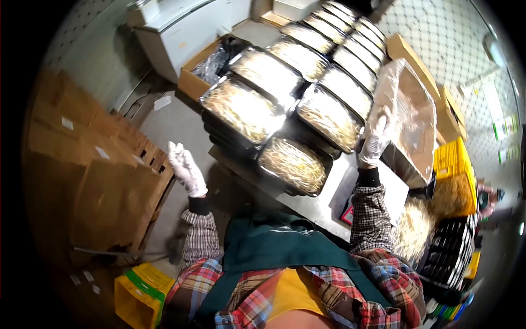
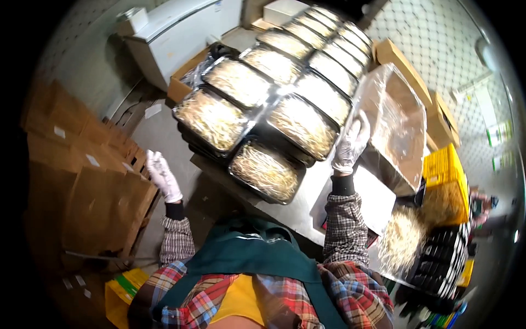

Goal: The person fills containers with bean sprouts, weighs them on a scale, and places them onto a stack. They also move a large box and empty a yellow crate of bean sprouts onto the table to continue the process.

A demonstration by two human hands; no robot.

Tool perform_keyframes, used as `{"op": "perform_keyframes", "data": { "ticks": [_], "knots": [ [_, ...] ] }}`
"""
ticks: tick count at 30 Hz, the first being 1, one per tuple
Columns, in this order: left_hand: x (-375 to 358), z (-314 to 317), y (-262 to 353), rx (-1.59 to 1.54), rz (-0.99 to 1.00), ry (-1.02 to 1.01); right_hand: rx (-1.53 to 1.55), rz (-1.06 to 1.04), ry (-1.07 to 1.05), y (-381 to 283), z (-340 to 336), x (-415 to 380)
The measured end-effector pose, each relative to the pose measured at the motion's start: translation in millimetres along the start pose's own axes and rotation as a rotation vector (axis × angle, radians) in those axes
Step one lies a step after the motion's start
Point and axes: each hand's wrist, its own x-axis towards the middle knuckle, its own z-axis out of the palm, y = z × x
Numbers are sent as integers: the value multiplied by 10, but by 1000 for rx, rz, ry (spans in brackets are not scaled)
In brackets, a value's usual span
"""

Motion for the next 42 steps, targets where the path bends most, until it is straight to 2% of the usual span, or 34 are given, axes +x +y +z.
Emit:
{"op": "perform_keyframes", "data": {
  "ticks": [1, 2, 4, 6, 9, 10, 11, 12, 14, 15, 16, 17, 18, 20, 24, 25, 26, 28, 30, 33, 34, 36, 38, 40, 42],
  "knots": [
    [75, 81, 620, -45, 95, -46, -130, 146, 38, 511, -238, -44],
    [51, 206, 1209, 32, 327, -137, -274, 306, 23, 1045, -440, -177],
    [269, 506, 1671, -14, 523, -356, -434, 632, -117, 1947, -610, -608],
    [626, 898, 1925, 330, 747, -555, 211, 1099, -32, 2191, -370, -1119],
    [818, 1645, 2024, 551, 1001, -794, 473, 988, -80, 3227, -56, -1490],
    [701, 1886, 2090, 630, 1087, -874, 524, 952, -49, 2882, 112, -1461],
    [474, 2044, 2500, 867, 957, -1204, 576, 915, -19, 2501, 290, -1428],
    [321, 2154, 2161, 470, 1000, -1224, 674, 760, -50, 2416, 398, -1417],
    [-96, 2216, 2201, 787, 1062, -1236, 785, 1176, -58, 2038, 515, -1421],
    [-114, 2257, 2016, 716, 1030, -1286, 836, 1128, -83, 2400, 624, -1519],
    [-139, 2318, 1871, 644, 995, -1337, 894, 940, 35, 2417, 657, -1555],
    [-215, 2301, 2010, 882, 955, -1304, 861, 985, 56, 2420, 672, -1565],
    [-221, 2311, 1949, 876, 998, -1268, 825, 1033, 78, 2418, 678, -1580],
    [-266, 2311, 1965, 855, 949, -1289, 675, 946, 67, 2330, 689, -1590],
    [-267, 2291, 2024, 865, 907, -1298, -243, 219, -130, 3012, 641, -2039],
    [-262, 2291, 1999, 863, 919, -1286, 6, 693, 15, 1960, 429, -1814],
    [-251, 2292, 1965, 852, 937, -1278, -113, 726, 10, 1865, 401, -1946],
    [-251, 2291, 1989, 847, 915, -1290, -142, 488, -35, 1894, 439, -2326],
    [-255, 2295, 1999, 817, 899, -1303, -102, 651, -45, 1651, 388, -2460],
    [-240, 2302, 1980, 818, 895, -1305, -28, 705, 23, 1664, 505, -2440],
    [-236, 2303, 1997, 820, 886, -1318, -66, 647, 99, 1610, 530, -2469],
    [-226, 2305, 2008, 812, 885, -1333, -86, 676, 149, 1567, 593, -2468],
    [-210, 2296, 2006, 816, 887, -1345, -85, 752, 83, 1602, 562, -2457],
    [-168, 2277, 2046, 788, 855, -1373, -64, 762, 64, 1585, 456, -2443],
    [-124, 2200, 2195, 774, 779, -1348, -194, 574, 135, 2006, 442, -2564]
  ]
}}
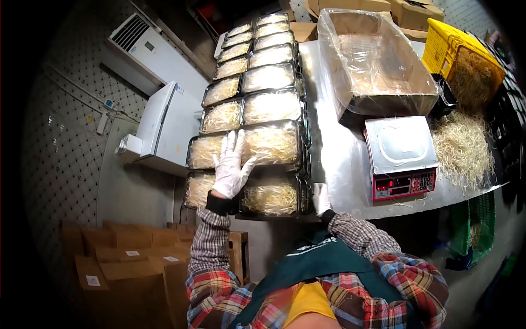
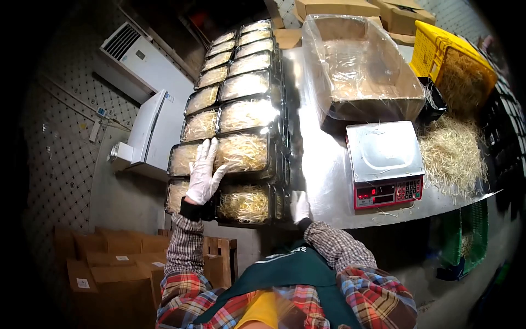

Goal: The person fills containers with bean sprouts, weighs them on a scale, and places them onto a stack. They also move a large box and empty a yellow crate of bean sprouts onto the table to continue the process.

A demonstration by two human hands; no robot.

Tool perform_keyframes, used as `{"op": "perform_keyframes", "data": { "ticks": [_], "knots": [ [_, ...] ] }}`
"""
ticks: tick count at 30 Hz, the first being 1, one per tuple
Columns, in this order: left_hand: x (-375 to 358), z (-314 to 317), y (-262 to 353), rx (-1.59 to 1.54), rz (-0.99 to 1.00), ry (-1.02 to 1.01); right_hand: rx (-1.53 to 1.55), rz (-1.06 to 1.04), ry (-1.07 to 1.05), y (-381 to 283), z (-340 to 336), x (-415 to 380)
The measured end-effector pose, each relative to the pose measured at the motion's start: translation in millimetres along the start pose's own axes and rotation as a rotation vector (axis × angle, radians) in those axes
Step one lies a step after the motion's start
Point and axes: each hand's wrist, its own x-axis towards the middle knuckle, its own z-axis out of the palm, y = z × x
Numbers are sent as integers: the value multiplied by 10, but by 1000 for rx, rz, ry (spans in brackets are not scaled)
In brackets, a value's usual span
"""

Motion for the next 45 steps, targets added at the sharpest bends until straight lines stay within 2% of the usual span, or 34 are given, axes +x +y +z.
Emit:
{"op": "perform_keyframes", "data": {
  "ticks": [2, 4, 7, 9, 12, 13, 18, 20, 23, 27, 30, 32, 34, 36, 37, 41, 42, 44, 45],
  "knots": [
    [-153, -190, -13, -40, -32, 31, 33, 209, -62, 52, -264, 180],
    [-292, -293, -39, -12, -106, 37, 295, 304, -76, -11, -574, 330],
    [-290, -195, -263, 33, -156, 11, 59, 188, -54, 37, -446, 679],
    [-186, -218, -119, 17, -172, -16, 90, 122, -116, 337, -9, 1037],
    [-51, -79, 67, 112, -104, -76, 17, 299, -451, -703, -31, 1147],
    [-10, -34, 122, 110, -117, -103, 21, 336, -504, -984, -30, 1142],
    [4, 82, 100, 42, -131, -78, 292, 240, -338, -992, -176, 1131],
    [-69, -46, 222, 27, -175, -66, 220, 196, -171, -537, 121, 1594],
    [-189, -78, 208, -46, -126, -19, 231, 221, -236, -751, 225, 2059],
    [-237, -94, 291, -103, -141, 9, 266, 262, -327, -972, 266, 2143],
    [-249, -93, 364, -80, -125, 86, 251, 249, -313, -876, -31, 2197],
    [-283, -124, 642, -93, -6, 249, 212, 192, -278, -788, -247, 2213],
    [-357, -87, 1026, -247, 147, 416, 185, 119, -261, -758, -543, 2085],
    [-417, 167, 1391, -667, 338, 471, 171, 37, -275, -789, -885, 1776],
    [-423, 150, 1665, -681, 384, 332, 175, -4, -294, -888, -1079, 1506],
    [-340, 734, 2401, -848, 463, -113, 242, -59, -302, -977, -2139, 574],
    [-318, 875, 2547, -847, 473, -214, 346, -103, -182, -992, -2434, 365],
    [-172, 1149, 2809, -761, 636, -250, 467, 154, -74, -661, -3033, 115],
    [-83, 1251, 2967, -736, 671, -277, 393, 161, 17, -477, -3412, 72]
  ]
}}
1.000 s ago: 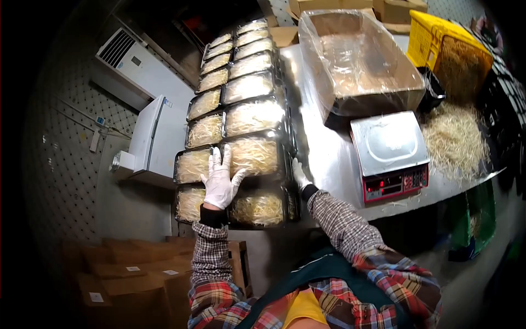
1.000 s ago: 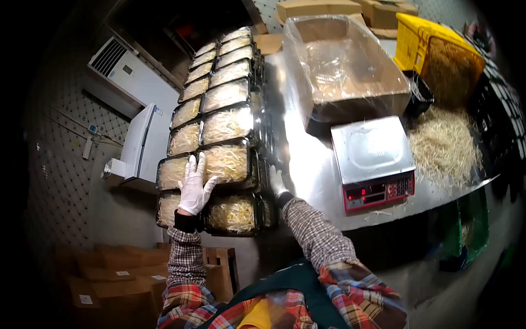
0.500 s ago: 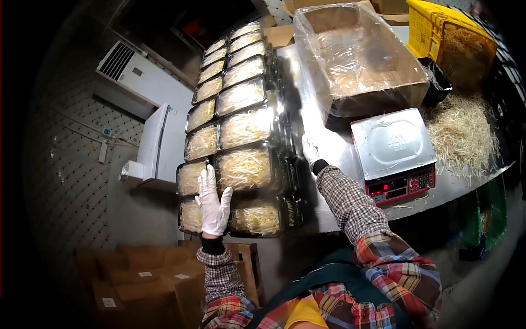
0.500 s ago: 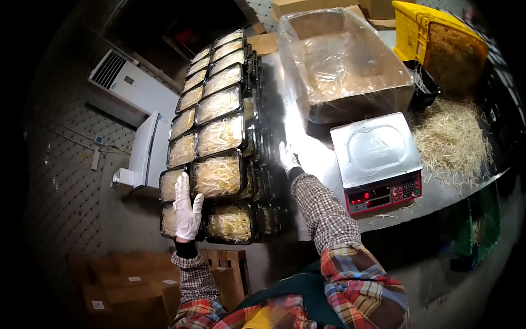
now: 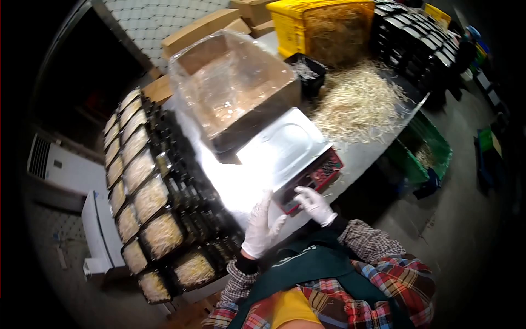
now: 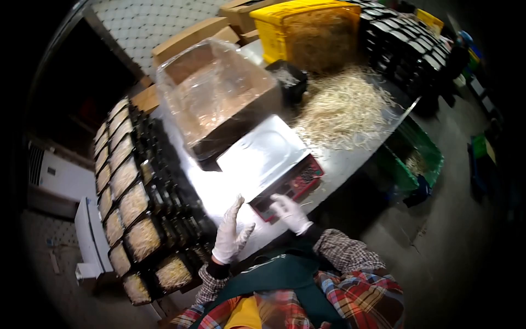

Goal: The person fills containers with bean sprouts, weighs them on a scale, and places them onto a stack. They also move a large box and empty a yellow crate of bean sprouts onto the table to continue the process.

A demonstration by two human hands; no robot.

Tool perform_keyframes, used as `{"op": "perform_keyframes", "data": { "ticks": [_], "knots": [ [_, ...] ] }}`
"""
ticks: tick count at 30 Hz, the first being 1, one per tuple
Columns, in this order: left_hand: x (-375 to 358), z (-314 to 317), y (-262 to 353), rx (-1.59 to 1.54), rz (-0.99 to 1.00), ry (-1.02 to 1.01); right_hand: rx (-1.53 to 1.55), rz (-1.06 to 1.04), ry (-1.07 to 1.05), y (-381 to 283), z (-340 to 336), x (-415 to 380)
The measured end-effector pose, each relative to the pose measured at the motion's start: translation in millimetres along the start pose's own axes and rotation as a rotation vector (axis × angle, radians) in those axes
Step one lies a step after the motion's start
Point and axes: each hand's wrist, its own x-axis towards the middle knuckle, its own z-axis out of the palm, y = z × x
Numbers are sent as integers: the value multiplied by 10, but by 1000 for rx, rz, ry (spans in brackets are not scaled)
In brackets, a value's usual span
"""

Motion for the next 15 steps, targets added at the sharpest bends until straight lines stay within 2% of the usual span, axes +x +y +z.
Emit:
{"op": "perform_keyframes", "data": {
  "ticks": [2, 3, 5, 7, 9, 10, 11, 13, 15],
  "knots": [
    [403, 276, -5, 10, -42, -93, -148, -13, 180, 186, -970, 104],
    [645, 461, -47, 57, 9, -105, -229, -18, 265, 293, -1469, 226],
    [1279, 815, 72, 57, -77, -195, -245, -89, 339, 47, -2306, 449],
    [1960, 1369, -58, 118, 66, -148, -918, -320, 397, -261, -3052, 854],
    [2756, 1838, 9, 140, 59, -162, -951, -284, 248, -502, -3612, 1390],
    [3122, 2071, -38, 171, 11, -188, -1095, -178, 172, -691, -3752, 1675],
    [3451, 2277, -117, 208, -35, -226, -1212, -209, 107, -716, -3925, 1997],
    [4084, 2632, -169, 294, -330, -307, -1299, -168, -16, -970, -4043, 2547],
    [4538, 2984, -521, 493, -344, -283, -1405, -180, -171, -990, -4103, 3122]
  ]
}}
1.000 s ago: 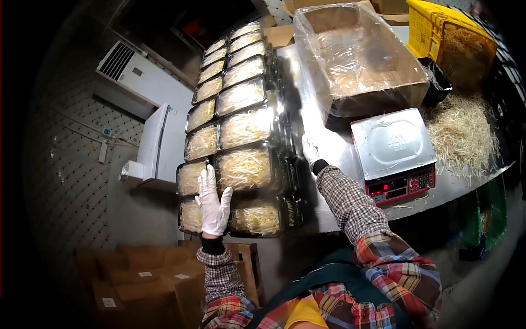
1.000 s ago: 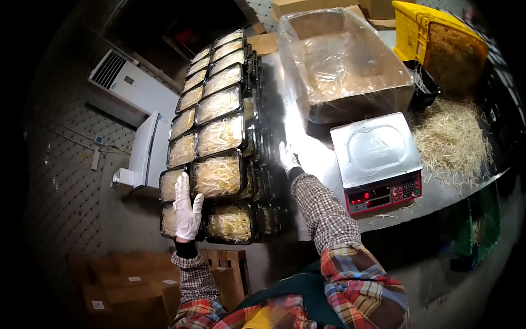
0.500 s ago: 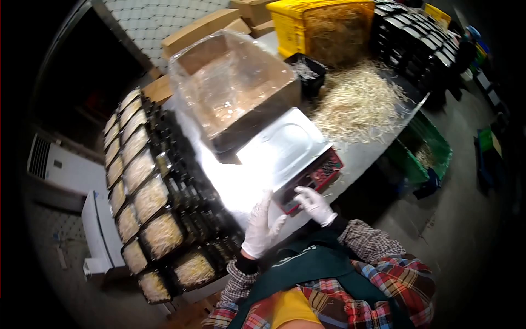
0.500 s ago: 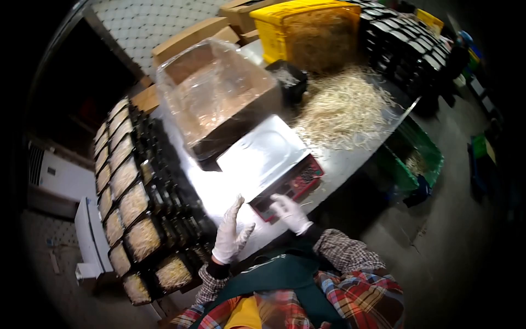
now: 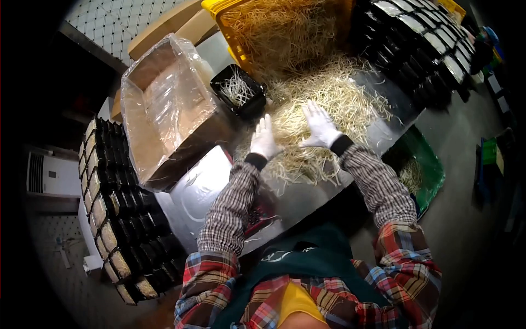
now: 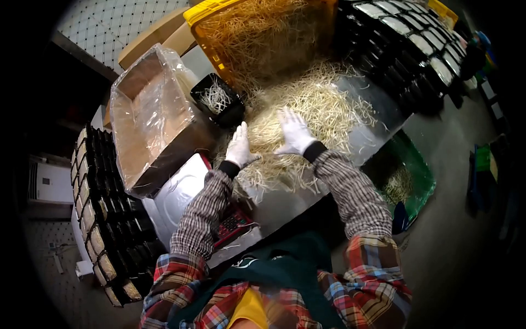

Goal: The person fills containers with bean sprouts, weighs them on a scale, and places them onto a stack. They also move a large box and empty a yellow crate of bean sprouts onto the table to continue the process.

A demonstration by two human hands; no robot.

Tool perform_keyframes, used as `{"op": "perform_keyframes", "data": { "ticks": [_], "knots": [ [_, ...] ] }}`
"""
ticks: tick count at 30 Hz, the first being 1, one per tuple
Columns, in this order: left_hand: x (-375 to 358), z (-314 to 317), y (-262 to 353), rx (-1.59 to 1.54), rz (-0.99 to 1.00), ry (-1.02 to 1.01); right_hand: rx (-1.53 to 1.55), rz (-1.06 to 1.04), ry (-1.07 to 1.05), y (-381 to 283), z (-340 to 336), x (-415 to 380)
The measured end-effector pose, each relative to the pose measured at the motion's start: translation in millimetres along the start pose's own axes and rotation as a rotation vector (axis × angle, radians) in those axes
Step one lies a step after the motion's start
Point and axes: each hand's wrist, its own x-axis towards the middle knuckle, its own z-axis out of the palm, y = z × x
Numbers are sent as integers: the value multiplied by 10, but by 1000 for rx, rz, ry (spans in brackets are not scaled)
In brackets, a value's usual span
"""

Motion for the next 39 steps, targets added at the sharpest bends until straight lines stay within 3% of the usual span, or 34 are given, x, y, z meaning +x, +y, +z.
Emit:
{"op": "perform_keyframes", "data": {
  "ticks": [1, 4, 5, 6, 8, 9, 10, 12, 13, 16, 17, 19, 20, 21, 22, 24, 25, 26, 28, 29, 31, 33, 35, 37, 38, 39],
  "knots": [
    [143, -59, 102, 47, -120, -83, -70, -35, -75, 15, -88, 233],
    [534, 93, 69, 164, -170, -139, -219, -161, -163, 138, 42, 819],
    [631, 21, 91, 66, -182, -266, -231, -206, -159, 203, 125, 933],
    [775, 298, -186, -49, -30, -109, -218, -224, -206, 179, 40, 997],
    [655, 192, -262, -100, 116, 59, 25, -219, -323, 218, -61, 1097],
    [540, 112, -253, -153, 137, 112, 105, -353, -146, 267, -6, 1005],
    [407, -84, -138, -141, 41, -34, 173, -337, -159, 258, -65, 880],
    [146, 84, -253, -19, 98, -93, 157, -537, 66, 225, -119, 535],
    [-49, 120, -131, 20, 147, 109, 40, -533, 202, 221, 18, 352],
    [-206, 402, -33, 110, 57, 51, 55, -527, 219, 132, 276, 132],
    [-49, 787, -310, -131, 86, 122, 67, -512, 180, 157, 487, 182],
    [-89, 361, -204, -104, 101, 65, 219, -478, 117, 243, 469, 230],
    [-156, 228, -165, -97, 107, 26, 167, -479, 87, 236, 244, 264],
    [-109, 278, -297, -116, 114, -9, 133, -445, -73, 147, -91, 293],
    [-9, 136, -302, -67, 67, -236, 96, -408, -228, 78, -317, 377],
    [-18, -281, -55, 114, -49, -234, -38, -448, -270, 144, -164, 663],
    [57, -169, -130, 142, -53, -191, -272, -426, -264, 48, -202, 700],
    [157, -47, -206, 172, -58, -141, -293, -371, -369, -23, -177, 825],
    [217, 77, -206, 96, -79, -102, -367, -378, -389, -65, -18, 977],
    [209, 139, -212, 70, -71, -117, -342, -391, -340, -37, 95, 983],
    [227, 360, -261, 71, -70, -149, -74, -296, -597, -124, 141, 994],
    [61, 849, -448, -92, 90, 104, -34, -379, -516, -107, 81, 920],
    [-320, 668, -161, 89, 79, 226, -188, -638, -96, 30, 111, 290],
    [-517, 478, 83, 5, -62, 158, -156, -689, 70, 67, 212, 182],
    [-432, 817, -92, -9, -74, 144, -142, -711, 155, 86, 264, 129],
    [-360, 936, -220, -76, -44, 152, -62, -633, 28, 132, 376, 240]
  ]
}}
